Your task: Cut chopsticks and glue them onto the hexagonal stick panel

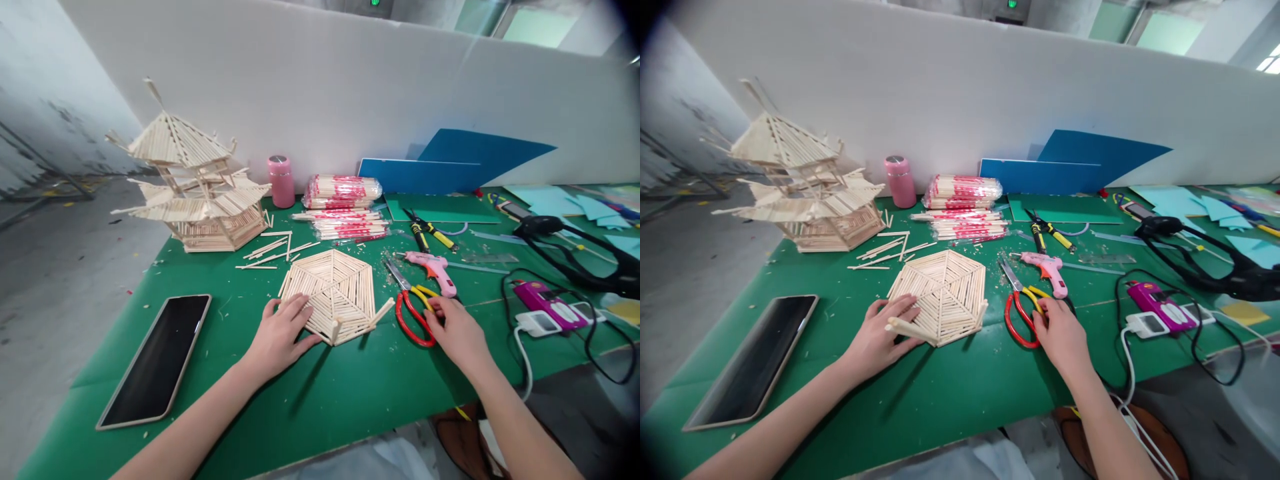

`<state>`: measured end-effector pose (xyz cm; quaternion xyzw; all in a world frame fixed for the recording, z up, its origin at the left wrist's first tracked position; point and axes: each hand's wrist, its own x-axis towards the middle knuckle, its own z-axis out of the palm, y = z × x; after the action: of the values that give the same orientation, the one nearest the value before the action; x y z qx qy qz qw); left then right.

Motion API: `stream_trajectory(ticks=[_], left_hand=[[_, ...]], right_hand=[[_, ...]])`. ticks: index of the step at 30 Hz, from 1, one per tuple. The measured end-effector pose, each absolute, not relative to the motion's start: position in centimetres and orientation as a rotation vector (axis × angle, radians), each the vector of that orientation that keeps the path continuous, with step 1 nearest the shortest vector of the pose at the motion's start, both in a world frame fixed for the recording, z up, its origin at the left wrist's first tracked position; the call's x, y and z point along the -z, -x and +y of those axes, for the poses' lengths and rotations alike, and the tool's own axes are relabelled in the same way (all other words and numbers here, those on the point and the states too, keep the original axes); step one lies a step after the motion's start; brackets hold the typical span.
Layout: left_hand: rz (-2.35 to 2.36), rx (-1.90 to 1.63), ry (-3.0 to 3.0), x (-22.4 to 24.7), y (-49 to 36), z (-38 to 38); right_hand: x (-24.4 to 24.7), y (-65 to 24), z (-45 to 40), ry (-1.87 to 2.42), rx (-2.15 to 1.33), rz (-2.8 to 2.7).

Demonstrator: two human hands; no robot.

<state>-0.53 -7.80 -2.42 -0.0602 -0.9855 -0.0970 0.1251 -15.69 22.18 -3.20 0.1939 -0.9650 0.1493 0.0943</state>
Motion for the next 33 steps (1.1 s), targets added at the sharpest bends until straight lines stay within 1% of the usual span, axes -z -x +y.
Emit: stream_trajectory(ticks=[9,12,15,20,23,26,28,33], left_hand=[[-2.851,0.401,0.166,2.2,0.2,-7.6],[-2.852,0.454,0.129,1.7,-0.3,-7.5],[-2.823,0.558,0.104,1.2,-1.0,-7.2],[-2.683,0.881,0.044,-0.4,-1.7,-5.7],[-2.558,1.170,0.018,-2.1,-1.6,-4.5],[-2.400,1.398,0.024,-3.3,-1.3,-3.5],[-2.338,1.456,0.002,-3.6,-1.1,-3.0],[-2.340,1.384,-0.035,-3.6,-0.6,-2.3]], right_hand=[[2.9,16.8,21.3,-0.523,-0.331,-2.961],[2.8,16.7,21.5,-0.505,-0.399,-2.960],[2.6,16.5,22.0,-0.491,-0.553,-2.944],[2.0,15.6,22.8,-0.414,-0.982,-2.889],[1.4,14.6,22.6,-0.311,-1.325,-2.846],[0.3,13.3,22.2,-0.312,-1.668,-2.791],[-0.5,12.5,22.0,-0.358,-1.870,-2.736],[-1.8,10.6,21.9,-0.381,-2.541,-2.440]])
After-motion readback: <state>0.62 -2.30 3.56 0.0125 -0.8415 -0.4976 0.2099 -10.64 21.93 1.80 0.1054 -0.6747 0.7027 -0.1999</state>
